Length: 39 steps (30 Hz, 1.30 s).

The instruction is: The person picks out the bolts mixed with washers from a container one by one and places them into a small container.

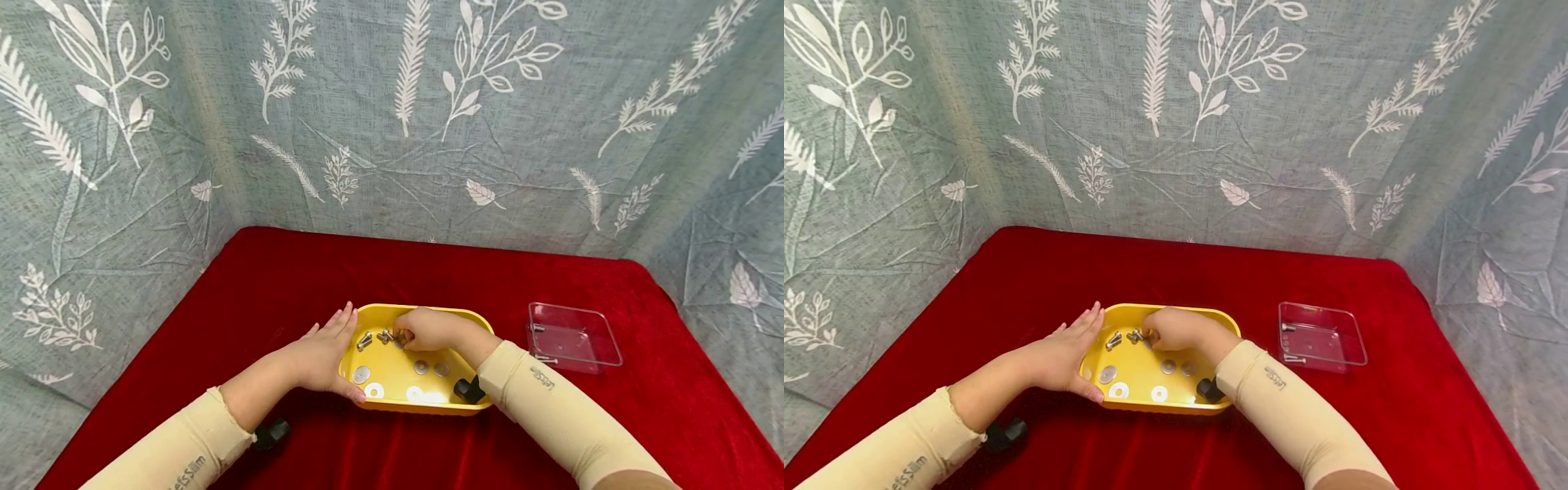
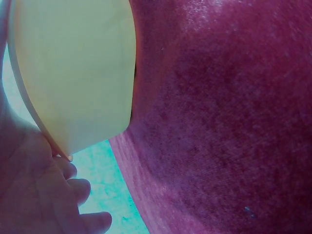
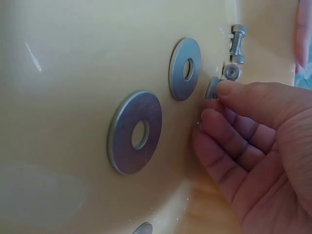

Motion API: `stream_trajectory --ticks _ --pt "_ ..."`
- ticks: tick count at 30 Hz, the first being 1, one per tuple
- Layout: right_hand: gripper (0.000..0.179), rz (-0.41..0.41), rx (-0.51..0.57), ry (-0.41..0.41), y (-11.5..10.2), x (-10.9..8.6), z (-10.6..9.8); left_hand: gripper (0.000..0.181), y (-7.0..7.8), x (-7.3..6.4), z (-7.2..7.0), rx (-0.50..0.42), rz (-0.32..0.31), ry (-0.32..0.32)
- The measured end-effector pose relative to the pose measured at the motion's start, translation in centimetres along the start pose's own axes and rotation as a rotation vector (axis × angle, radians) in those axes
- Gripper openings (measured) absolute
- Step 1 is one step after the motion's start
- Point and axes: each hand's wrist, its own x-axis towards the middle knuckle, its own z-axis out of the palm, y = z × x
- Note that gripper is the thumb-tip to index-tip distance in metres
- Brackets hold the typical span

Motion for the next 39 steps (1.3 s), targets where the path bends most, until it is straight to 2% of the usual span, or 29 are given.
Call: stream_trajectory --ticks 6,14,17,22,28,36,39 --pt "0.014 0.022 0.044 -0.022 -0.3 0.0 0.0 0.135 -0.1 0.0 0.1 0.000 -0.004 -0.001" --pt "0.014 -0.016 0.085 -0.028 -0.2 0.1 0.3 0.134 0.0 0.1 0.1 0.000 -0.005 -0.008" --pt "0.018 -0.032 0.100 -0.015 -0.2 0.2 0.3 0.134 -0.1 0.1 0.1 0.003 -0.003 -0.006" --pt "0.030 -0.013 0.120 0.018 -0.4 0.4 0.5 0.135 -0.2 0.1 0.2 0.008 0.005 -0.004" --pt "0.039 0.010 0.077 0.033 -0.7 0.8 0.7 0.136 -0.3 0.1 0.2 0.013 0.010 0.001" --pt "0.016 0.036 0.050 0.032 -0.8 1.1 0.7 0.134 -0.2 0.0 0.1 0.006 0.008 -0.005" --pt "0.014 0.044 0.053 0.030 -0.7 1.1 0.8 0.134 -0.2 0.1 0.1 0.002 0.008 -0.002"
